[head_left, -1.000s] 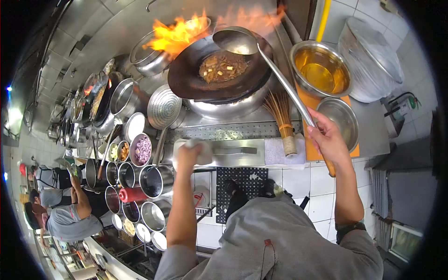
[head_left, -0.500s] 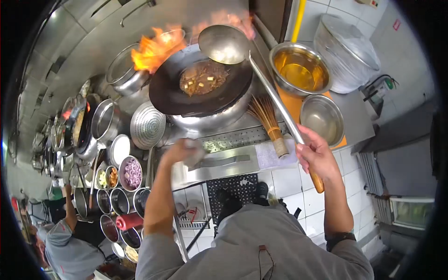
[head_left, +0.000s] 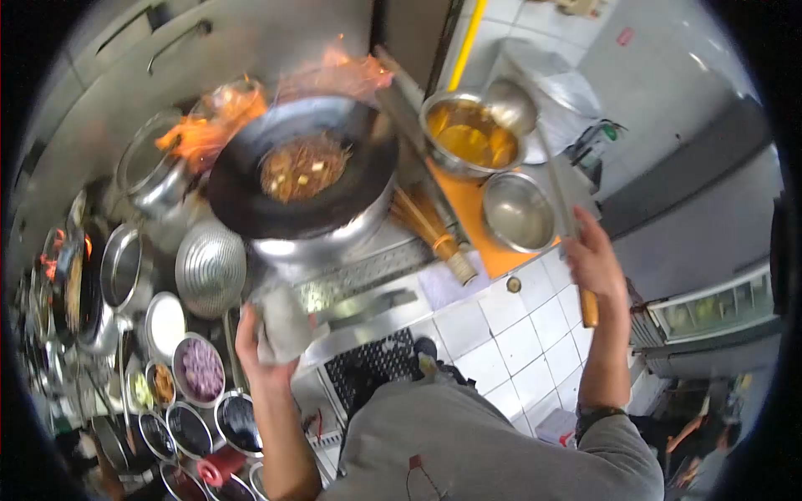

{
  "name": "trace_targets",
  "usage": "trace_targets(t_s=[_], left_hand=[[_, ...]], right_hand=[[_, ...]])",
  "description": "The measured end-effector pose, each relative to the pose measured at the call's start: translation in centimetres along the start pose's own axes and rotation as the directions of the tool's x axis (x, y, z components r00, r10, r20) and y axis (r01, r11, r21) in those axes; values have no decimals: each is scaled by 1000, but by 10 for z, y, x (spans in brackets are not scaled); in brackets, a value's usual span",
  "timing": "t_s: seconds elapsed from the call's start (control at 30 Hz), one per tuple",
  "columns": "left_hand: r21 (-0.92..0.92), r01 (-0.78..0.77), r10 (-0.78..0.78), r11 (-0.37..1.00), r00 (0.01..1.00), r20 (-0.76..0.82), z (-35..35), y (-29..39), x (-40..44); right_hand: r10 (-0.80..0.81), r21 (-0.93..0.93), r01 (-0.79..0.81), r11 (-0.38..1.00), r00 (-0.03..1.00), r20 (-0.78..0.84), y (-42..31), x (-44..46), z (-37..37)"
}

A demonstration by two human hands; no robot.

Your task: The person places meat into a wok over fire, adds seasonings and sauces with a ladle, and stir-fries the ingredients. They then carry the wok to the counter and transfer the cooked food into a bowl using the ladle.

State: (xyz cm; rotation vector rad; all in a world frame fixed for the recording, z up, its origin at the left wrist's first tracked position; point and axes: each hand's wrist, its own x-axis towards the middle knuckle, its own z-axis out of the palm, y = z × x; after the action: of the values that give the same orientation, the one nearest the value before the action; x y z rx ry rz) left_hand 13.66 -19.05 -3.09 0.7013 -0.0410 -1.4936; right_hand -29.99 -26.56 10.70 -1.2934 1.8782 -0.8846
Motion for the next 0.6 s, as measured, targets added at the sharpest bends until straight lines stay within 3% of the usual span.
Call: trace_targets(t_s=[0.03,0.1,0.17,0.27,0.33,0.37,0.43,0.5,0.57,0.6], left_hand=[[-171,-10,6,985,1000,-23,-10,-3,-3],[-303,95,-81,948,995,60,-8,-16,-10],[-169,118,-98,979,987,127,-17,-24,-8],[-108,191,-176,976,975,134,-19,-31,3],[-104,203,-206,974,978,-17,-15,-33,13],[-101,197,-198,975,980,-3,-11,-32,18],[18,158,-156,987,985,-78,-2,-29,29],[17,143,-141,990,985,-101,8,-28,45],[93,46,-26,995,977,-210,29,-25,54],[103,52,-42,993,995,-96,24,-24,64]], right_hand=[[49,-117,-48,992,999,-1,0,5,4],[-20,-101,21,995,1000,12,37,30,13],[-38,-76,40,996,999,23,44,38,28],[-4,-50,7,999,998,62,31,39,39],[57,-26,-54,998,993,103,28,44,37],[43,-19,-41,999,994,96,27,45,35],[68,161,-83,983,993,97,25,45,35],[25,200,-42,979,996,88,33,52,32],[35,366,-64,929,996,87,20,49,26],[0,417,-52,907,992,124,19,52,21]])
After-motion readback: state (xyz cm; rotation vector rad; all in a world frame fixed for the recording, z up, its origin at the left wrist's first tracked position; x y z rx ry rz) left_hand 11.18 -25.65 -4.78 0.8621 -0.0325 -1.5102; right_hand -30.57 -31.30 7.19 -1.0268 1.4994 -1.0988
